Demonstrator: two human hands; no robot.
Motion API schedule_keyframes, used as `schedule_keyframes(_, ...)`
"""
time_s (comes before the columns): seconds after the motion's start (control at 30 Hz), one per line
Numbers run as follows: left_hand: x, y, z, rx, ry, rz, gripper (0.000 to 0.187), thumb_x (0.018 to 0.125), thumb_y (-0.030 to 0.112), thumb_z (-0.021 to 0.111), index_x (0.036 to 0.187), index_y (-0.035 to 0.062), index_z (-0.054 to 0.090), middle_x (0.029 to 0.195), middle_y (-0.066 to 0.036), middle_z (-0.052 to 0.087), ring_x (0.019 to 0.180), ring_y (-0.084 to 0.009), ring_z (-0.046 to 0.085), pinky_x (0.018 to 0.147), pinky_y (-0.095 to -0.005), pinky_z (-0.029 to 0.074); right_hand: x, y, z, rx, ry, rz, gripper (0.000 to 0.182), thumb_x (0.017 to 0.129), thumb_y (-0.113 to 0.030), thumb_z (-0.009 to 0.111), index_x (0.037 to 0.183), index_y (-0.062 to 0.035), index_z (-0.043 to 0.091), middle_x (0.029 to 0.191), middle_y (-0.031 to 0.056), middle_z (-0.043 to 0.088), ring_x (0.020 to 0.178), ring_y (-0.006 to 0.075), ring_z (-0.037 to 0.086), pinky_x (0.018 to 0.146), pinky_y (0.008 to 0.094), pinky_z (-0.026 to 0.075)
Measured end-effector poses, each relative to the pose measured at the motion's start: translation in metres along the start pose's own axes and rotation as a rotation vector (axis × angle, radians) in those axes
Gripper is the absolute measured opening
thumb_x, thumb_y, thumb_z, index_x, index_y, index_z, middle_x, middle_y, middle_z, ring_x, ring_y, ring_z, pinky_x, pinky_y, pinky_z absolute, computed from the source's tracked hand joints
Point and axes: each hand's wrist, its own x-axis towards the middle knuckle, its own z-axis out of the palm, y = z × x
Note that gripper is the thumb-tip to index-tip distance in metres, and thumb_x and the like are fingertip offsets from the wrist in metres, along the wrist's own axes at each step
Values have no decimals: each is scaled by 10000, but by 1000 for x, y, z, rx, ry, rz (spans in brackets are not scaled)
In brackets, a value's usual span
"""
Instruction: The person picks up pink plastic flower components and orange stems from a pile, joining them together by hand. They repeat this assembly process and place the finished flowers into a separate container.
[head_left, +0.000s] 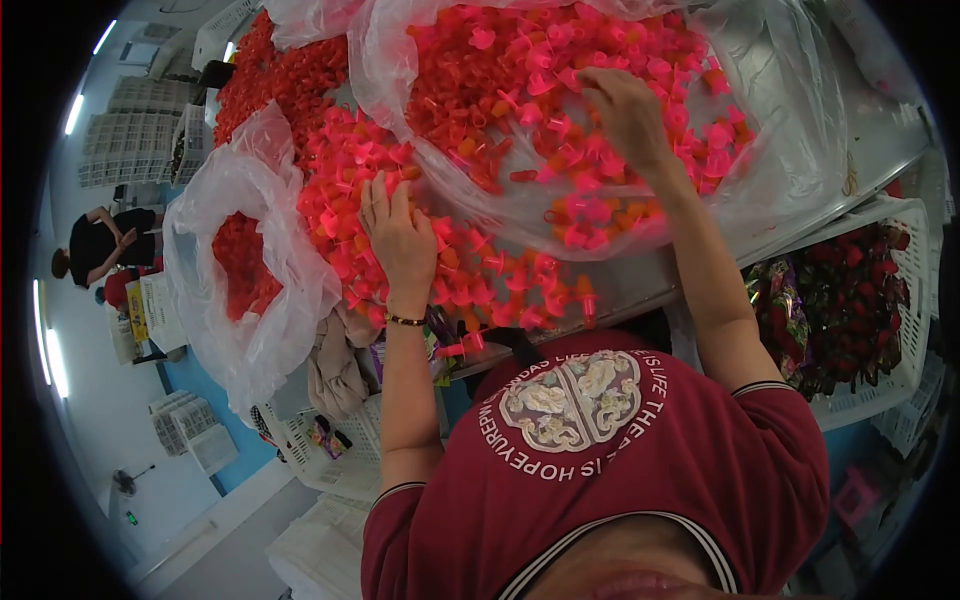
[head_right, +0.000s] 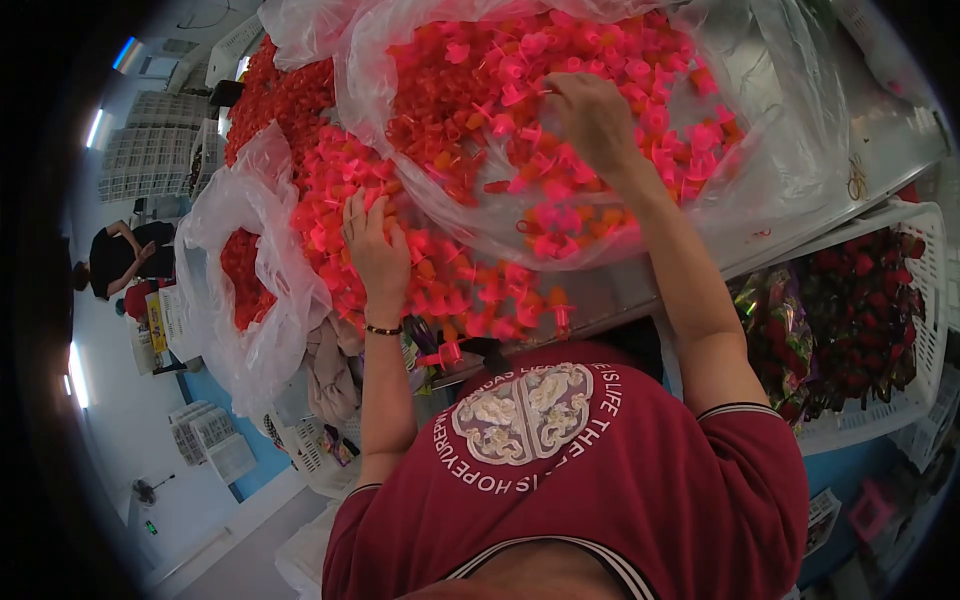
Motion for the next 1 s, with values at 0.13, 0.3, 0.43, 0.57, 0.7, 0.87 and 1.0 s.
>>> schedule_keyframes(0.13, 27, 27, 14, -286, 44, 43, 313, 751, 96, 650, 1054, 25, 614, 1153, -158, 558, 1150, -322, 463, 984, -458, 351, -7, 23, 3, 29, 167, 153, 205, 822, -94, 597, 1020, -52, 635, 949, 119, 652, 904, 290, 608, 780, 382, 479)
schedule_keyframes(0.3, 60, 63, 35, 154, -191, 0, 258, 774, 165, 690, 985, 44, 605, 951, -111, 580, 981, -285, 529, 793, -395, 450, -10, 16, 5, -30, 189, 22, 237, 815, -68, 617, 1050, -45, 626, 949, 114, 652, 891, 295, 611, 766, 384, 493)
schedule_keyframes(0.43, 61, 68, 43, 204, -179, -29, 243, 768, 192, 706, 935, 51, 597, 941, -103, 578, 992, -292, 531, 751, -398, 468, -12, 10, 8, 174, 179, 29, 255, 832, -53, 606, 1086, -36, 608, 948, 113, 662, 837, 251, 635, 736, 330, 506)
schedule_keyframes(0.57, 51, 50, 50, 1, -188, -61, 203, 801, 164, 674, 939, 39, 594, 892, -106, 587, 894, -288, 568, 709, -392, 480, -12, -29, -1, 928, -30, 399, 212, 916, -54, 530, 1110, 4, 593, 986, 80, 668, 861, 133, 637, 784, 263, 512)
schedule_keyframes(0.7, 53, 59, 22, -1083, -197, -452, 177, 909, 167, 582, 1013, 23, 585, 973, -83, 635, 868, -216, 614, 718, -333, 507, -18, -38, 4, 1198, -198, 486, 225, 931, -89, 527, 1128, 5, 585, 949, 78, 668, 851, 126, 631, 768, 254, 506)
schedule_keyframes(0.87, 48, 82, -2, -1979, -248, -784, 192, 936, 159, 552, 1046, 5, 589, 995, -86, 639, 895, -176, 630, 793, -292, 541, -20, -52, 4, 1290, -277, 453, 226, 929, -120, 535, 1113, -5, 602, 923, 74, 672, 840, 128, 627, 762, 262, 501)
schedule_keyframes(1.0, 48, 87, -2, -2077, -308, -781, 193, 933, 129, 548, 1066, -6, 586, 1003, -94, 641, 912, -190, 636, 824, -289, 549, -21, -46, 7, 1264, -291, 454, 222, 922, -117, 545, 1102, -3, 609, 926, 72, 672, 838, 128, 626, 765, 265, 501)
